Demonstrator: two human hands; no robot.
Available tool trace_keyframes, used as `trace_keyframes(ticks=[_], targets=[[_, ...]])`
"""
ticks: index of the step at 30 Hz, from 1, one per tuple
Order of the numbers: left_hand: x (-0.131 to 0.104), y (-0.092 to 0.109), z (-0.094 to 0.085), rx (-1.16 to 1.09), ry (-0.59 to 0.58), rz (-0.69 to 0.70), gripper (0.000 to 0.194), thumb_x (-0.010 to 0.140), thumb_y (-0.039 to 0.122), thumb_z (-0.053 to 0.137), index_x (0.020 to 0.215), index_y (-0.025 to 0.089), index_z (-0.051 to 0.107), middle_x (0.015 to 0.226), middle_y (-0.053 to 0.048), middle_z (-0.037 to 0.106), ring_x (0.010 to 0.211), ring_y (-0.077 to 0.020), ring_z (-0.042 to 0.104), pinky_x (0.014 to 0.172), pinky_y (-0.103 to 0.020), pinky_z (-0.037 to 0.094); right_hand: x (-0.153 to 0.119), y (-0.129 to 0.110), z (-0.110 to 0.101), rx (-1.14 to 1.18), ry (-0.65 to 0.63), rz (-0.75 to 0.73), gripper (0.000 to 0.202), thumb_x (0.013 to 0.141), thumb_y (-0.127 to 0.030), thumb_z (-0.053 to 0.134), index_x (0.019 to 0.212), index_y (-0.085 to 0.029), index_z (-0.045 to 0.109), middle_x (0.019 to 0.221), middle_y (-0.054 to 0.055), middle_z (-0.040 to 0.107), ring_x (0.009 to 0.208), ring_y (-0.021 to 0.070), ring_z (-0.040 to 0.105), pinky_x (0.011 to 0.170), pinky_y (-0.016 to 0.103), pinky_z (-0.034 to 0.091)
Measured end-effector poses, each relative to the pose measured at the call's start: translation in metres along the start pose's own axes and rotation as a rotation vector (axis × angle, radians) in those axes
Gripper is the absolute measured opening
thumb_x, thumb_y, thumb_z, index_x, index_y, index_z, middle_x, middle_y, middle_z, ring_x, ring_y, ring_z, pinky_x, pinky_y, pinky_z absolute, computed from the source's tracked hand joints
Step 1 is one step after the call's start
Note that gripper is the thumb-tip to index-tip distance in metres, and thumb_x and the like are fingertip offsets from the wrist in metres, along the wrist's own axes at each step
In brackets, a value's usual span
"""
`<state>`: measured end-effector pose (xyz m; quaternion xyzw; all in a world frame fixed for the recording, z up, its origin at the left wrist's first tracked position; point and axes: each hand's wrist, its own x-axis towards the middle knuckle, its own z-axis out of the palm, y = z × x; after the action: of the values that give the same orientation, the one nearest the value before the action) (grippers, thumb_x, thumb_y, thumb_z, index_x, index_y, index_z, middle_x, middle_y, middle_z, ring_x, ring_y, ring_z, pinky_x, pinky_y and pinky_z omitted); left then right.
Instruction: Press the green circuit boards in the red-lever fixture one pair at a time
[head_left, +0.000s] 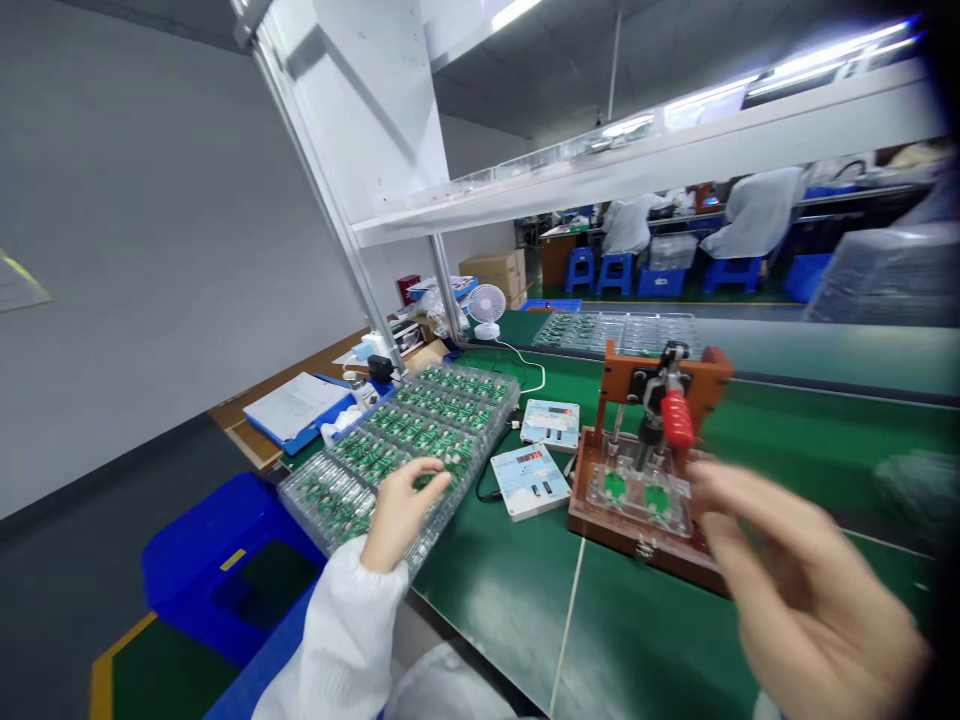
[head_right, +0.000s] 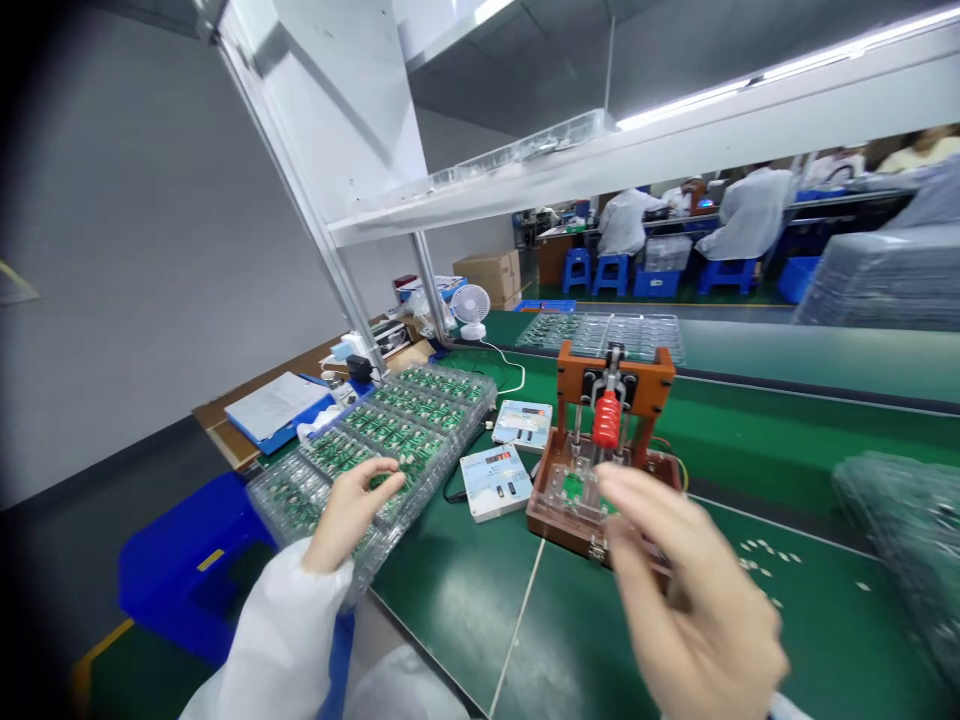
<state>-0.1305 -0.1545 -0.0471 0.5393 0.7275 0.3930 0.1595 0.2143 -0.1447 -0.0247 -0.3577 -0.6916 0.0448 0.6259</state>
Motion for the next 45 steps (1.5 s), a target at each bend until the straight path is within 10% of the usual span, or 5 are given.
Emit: trace_keyframes(ticks=[6,20,31,37,45], targets=[[-0.056,0.046,0.088,-0.395,-0.603,0.009,0.029,0.077,0.041,0.072,0.093,0.017,0.074,0.093,-0.006,0.075,0.073,-0.0186,0.068,0.065,-0.027,0.053,-0.067,0.006,0.018,0.253,-0.491,0.544,0.058,0.098,-0.038,0.062,0.154,-0.034,0.046,0.140,0.006,0.068,0.123,0.0231,0.069,0.094,0.037,0.065],[-0.100,0.033,0.147,-0.357,-0.995,-0.066,0.035,0.075,0.034,0.075,0.107,0.020,0.079,0.096,-0.005,0.079,0.073,-0.0197,0.072,0.072,-0.029,0.056,-0.159,0.025,-0.021,0.266,-0.347,1.013,0.037,0.085,-0.053,0.071,0.106,-0.023,0.079,0.097,0.006,0.079,0.071,0.0199,0.074,0.067,0.029,0.064],[-0.088,0.041,0.179,0.115,-0.557,0.776,0.018,0.102,0.022,0.056,0.108,0.025,0.073,0.107,-0.004,0.077,0.102,-0.0257,0.070,0.088,-0.041,0.054,-0.144,0.047,-0.035,-0.304,-0.402,0.346,0.024,0.103,-0.027,0.052,0.116,-0.027,0.072,0.117,0.006,0.076,0.108,0.0236,0.073,0.096,0.042,0.061],[-0.098,0.029,0.173,0.024,-0.645,0.813,0.067,0.073,0.044,0.090,0.130,0.020,0.064,0.130,-0.011,0.068,0.121,-0.0326,0.060,0.103,-0.050,0.053,-0.159,0.042,-0.034,-0.253,-0.588,0.312,0.037,0.092,-0.010,0.051,0.117,-0.029,0.071,0.124,0.005,0.074,0.116,0.0244,0.069,0.099,0.045,0.060],[-0.104,0.028,0.155,0.020,-0.605,0.792,0.030,0.098,0.029,0.067,0.127,0.023,0.064,0.130,-0.008,0.067,0.123,-0.0282,0.058,0.105,-0.047,0.051,-0.166,0.040,-0.039,-0.253,-0.776,0.432,0.064,0.078,-0.011,0.052,0.138,-0.030,0.064,0.146,0.005,0.062,0.138,0.0309,0.055,0.114,0.058,0.048]])
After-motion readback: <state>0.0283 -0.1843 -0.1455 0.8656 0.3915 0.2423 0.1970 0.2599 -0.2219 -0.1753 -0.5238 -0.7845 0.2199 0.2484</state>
